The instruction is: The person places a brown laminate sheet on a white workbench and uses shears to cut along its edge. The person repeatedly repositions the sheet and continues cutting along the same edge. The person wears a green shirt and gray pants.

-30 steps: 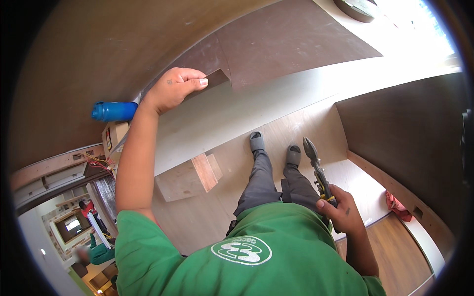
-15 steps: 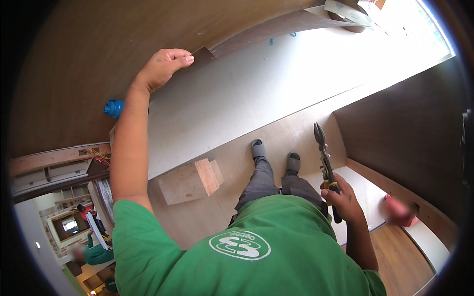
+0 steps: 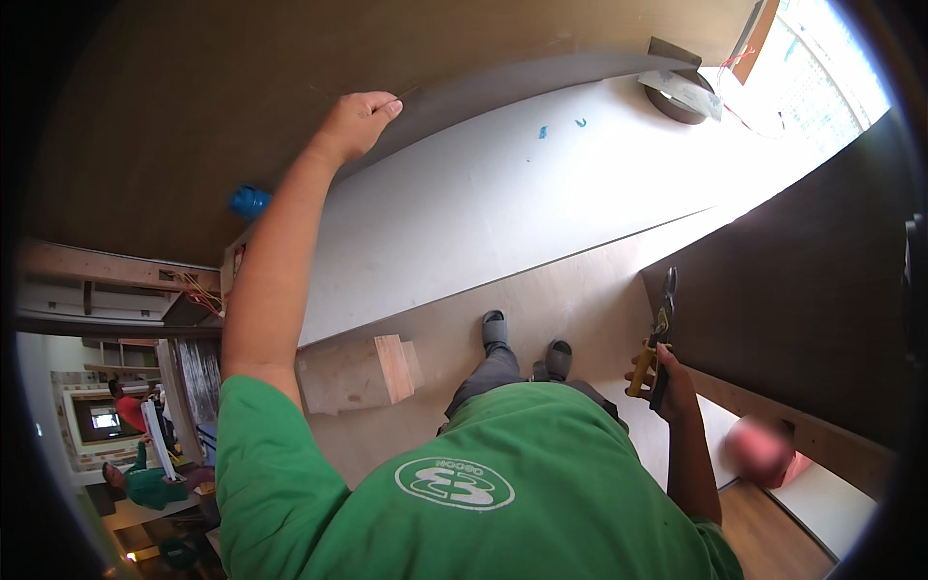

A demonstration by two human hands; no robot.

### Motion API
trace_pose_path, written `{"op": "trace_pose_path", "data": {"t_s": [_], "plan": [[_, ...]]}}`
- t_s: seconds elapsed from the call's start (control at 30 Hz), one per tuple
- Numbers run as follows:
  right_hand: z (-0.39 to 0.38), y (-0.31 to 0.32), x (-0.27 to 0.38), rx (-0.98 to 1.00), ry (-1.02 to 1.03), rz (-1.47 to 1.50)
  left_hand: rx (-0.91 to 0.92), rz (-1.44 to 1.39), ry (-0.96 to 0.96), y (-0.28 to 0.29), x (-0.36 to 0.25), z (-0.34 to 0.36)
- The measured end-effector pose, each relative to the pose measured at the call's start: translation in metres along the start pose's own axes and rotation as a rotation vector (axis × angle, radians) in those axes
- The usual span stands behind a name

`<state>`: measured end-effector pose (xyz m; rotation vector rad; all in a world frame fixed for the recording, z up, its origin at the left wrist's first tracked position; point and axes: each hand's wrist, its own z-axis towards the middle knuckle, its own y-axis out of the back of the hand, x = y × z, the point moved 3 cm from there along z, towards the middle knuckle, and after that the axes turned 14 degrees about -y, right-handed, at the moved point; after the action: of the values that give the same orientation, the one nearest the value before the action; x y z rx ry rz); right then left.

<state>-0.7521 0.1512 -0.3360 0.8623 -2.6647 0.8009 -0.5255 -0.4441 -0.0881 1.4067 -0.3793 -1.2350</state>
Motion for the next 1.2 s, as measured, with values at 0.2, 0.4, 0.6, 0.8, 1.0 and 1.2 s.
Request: {"op": "trace_pose_path", "data": {"t_s": [0.2,0.4,0.6,0.8,1.0,1.2], "plan": [[0.031,0.067,-0.050,-0.162,-0.122,0.030,0.040,0.093,0.019,-0.008,-0.011,-0.008],[0.049,0.127,-0.117,-0.368,-0.310,-0.092,0.025,0.097,-0.118,-0.045,-0.028,-0.054],[0.043,0.166,-0.159,-0.505,-0.444,-0.341,0.148,0.320,-0.350,-0.157,-0.044,-0.140],[0.047,0.159,-0.148,-0.413,-0.461,-0.411,0.212,0.408,-0.344,-0.263,-0.034,-0.188],[0.036,0.148,-0.108,-0.399,-0.212,-0.627,0.232,0.440,-0.238,-0.299,-0.029,-0.206],[0.055,0.184,-0.118,-0.475,-0.324,-0.719,0.262,0.185,-0.077,-0.305,-0.054,-0.249]]}}
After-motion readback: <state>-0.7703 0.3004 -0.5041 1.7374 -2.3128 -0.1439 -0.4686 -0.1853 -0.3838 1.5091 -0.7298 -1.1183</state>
